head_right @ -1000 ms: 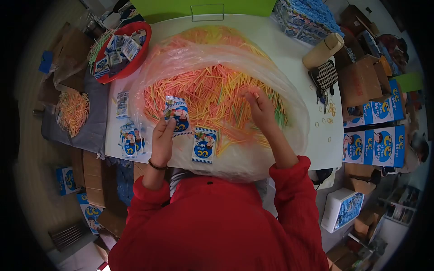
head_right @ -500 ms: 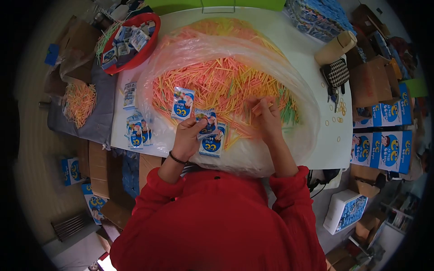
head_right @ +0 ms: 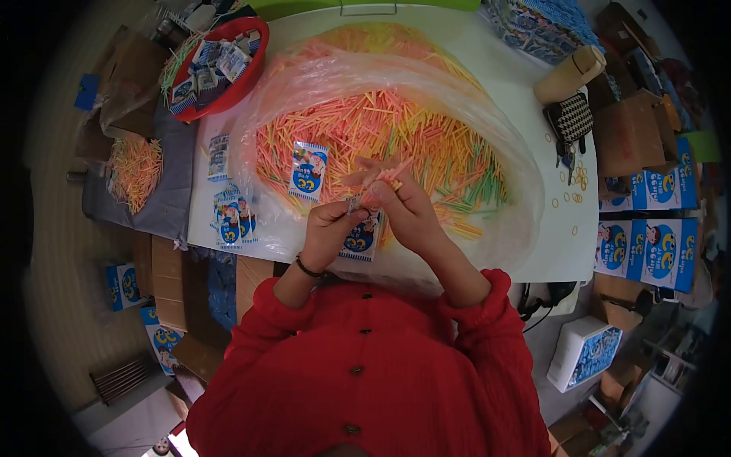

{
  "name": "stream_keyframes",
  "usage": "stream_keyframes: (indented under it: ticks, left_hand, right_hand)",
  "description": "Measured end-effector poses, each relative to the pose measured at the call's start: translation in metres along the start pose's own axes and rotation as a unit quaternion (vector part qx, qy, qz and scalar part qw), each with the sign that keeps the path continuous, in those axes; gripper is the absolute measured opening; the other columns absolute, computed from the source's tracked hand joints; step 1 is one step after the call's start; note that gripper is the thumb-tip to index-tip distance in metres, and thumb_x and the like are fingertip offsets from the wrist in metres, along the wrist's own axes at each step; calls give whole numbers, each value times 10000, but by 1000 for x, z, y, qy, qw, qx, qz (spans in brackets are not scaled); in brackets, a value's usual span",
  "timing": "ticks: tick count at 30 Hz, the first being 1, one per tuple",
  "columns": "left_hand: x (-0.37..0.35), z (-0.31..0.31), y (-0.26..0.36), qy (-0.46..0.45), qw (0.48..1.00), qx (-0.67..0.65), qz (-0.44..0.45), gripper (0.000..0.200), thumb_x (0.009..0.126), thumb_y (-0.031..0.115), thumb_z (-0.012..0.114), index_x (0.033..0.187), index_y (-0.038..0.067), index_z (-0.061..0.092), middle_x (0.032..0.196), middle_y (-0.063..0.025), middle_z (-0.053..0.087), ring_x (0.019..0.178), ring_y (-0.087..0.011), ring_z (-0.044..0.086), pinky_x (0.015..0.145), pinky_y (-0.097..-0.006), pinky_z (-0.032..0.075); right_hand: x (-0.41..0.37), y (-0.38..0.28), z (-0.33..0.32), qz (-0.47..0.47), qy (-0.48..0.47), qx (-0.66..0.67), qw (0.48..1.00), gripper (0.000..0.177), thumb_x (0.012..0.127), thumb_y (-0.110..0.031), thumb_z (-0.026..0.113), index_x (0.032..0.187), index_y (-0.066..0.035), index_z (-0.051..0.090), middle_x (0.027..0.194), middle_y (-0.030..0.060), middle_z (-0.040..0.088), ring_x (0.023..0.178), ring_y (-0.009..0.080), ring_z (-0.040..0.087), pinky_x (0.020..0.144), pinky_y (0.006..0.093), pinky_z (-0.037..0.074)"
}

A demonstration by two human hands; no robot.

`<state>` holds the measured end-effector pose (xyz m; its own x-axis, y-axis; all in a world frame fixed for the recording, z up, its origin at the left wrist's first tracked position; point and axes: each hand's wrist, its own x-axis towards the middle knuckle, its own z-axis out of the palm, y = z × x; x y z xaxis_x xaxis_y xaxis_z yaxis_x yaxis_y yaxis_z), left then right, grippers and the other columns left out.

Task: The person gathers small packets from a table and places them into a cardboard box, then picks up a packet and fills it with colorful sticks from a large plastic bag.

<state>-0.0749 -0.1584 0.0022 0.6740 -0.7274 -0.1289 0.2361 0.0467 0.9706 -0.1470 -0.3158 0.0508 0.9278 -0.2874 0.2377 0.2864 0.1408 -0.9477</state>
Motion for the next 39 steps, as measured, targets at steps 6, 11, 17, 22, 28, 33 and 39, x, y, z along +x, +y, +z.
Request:
stream_keyframes:
  ticks: [6,11,17,22,28,33,39]
  left_hand:
    - [2,-2,-14,-29,997,-71,-9,201,910,57,626,1095,-4,674,841,9,655,755,-39,566,672,-196,466]
    - [14,-11,-32,-121,986,-94,58,274,935,54,582,1202,3,618,955,-1,649,757,-37,525,693,-201,450]
    - [10,1,-3,-78,985,-156,-12,340,930,33,573,1269,15,562,1057,-3,640,836,-61,555,751,-215,466]
    - [-7,-13,-11,-48,988,-134,61,390,878,-49,616,1259,2,545,1147,-71,634,1039,-134,603,894,-274,495]
    - [-20,-16,-10,-23,987,-115,107,367,867,-70,623,1222,-12,552,1132,-84,635,1039,-162,619,909,-289,514]
    - [-70,-49,23,120,964,-205,119,257,888,-84,559,1129,5,574,1027,-104,658,855,-177,661,810,-344,557]
    - [-73,-149,30,361,855,355,113,280,875,87,677,1143,26,622,1004,-94,639,906,-221,586,821,-361,489]
  right_hand:
    - [-6,0,-3,-14,-100,-306,947,178,986,-147,456,1050,-85,610,1165,77,652,1333,252,403,1135,457,170]
    - [-5,-1,-16,-45,-110,-222,968,239,975,-184,513,1171,-78,598,1193,60,620,1177,244,540,1090,423,260]
    - [-2,-8,-13,-45,118,123,984,193,997,-104,461,1124,-11,573,1139,123,605,1120,187,556,975,320,417]
    - [-7,-20,-13,38,81,-60,994,168,954,-106,551,1092,-15,581,1084,89,608,1049,179,568,950,311,431]
    - [-3,-26,8,-63,-81,-324,940,292,814,-98,694,1082,-22,606,1089,118,601,1018,240,578,897,331,448]
    - [-11,-31,-14,-83,-33,-303,949,243,860,-100,652,1084,-21,603,1094,123,597,1020,232,573,893,340,453]
    - [-36,-31,-102,18,194,-178,965,169,989,-70,484,1099,7,586,1044,53,621,992,140,584,918,291,449]
